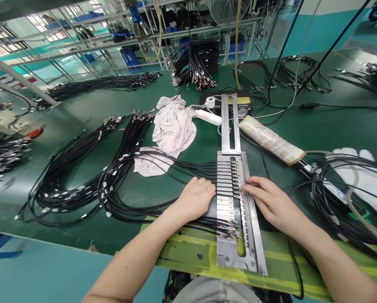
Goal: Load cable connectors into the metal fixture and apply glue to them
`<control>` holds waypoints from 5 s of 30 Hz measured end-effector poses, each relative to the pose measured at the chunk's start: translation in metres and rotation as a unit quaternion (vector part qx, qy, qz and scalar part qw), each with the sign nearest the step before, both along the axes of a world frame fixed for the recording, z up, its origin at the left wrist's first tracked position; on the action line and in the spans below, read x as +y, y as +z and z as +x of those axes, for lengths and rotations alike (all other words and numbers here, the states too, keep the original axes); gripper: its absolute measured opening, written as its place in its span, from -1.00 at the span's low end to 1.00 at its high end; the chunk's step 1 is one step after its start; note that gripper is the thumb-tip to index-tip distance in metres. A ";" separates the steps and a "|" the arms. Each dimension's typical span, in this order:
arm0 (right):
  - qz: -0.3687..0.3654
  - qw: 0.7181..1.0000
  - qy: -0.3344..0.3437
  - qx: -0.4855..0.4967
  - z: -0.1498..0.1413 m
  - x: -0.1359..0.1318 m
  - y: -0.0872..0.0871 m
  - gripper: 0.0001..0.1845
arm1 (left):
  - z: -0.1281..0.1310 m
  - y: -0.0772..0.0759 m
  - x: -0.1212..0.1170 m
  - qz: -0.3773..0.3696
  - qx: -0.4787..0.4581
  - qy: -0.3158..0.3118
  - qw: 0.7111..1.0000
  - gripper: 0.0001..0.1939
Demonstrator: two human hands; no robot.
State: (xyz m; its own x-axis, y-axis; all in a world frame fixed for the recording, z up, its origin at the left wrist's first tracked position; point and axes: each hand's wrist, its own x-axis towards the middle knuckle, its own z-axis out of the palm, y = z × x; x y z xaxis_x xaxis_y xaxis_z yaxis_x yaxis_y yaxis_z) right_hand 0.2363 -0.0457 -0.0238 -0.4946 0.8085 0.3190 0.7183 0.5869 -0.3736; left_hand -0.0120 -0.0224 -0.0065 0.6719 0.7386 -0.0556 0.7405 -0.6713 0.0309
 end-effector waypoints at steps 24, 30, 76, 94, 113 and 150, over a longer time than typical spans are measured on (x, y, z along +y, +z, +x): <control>0.071 0.987 0.017 -0.142 -0.031 -0.011 0.001 -0.49 | -0.018 -0.009 -0.016 0.065 -0.049 -0.034 0.996 -0.61; 0.080 0.986 0.024 -0.145 -0.035 -0.009 -0.001 -0.56 | -0.015 -0.008 -0.026 0.065 -0.007 -0.029 0.997 -0.55; -0.056 0.994 0.008 0.089 -0.004 -0.003 0.003 -0.67 | -0.007 -0.013 -0.026 0.045 -0.074 0.011 0.996 -0.81; 0.006 0.999 0.043 0.019 -0.012 -0.005 0.005 -0.55 | -0.004 -0.018 -0.025 0.078 -0.094 -0.010 0.992 -0.76; 0.072 0.988 0.069 -0.119 -0.028 -0.010 0.001 -0.51 | -0.015 -0.006 -0.039 0.044 -0.016 -0.025 0.999 -0.53; 0.007 0.993 0.111 -0.047 -0.009 -0.009 0.004 -0.47 | -0.004 -0.002 -0.037 -0.029 -0.011 0.075 0.997 -0.81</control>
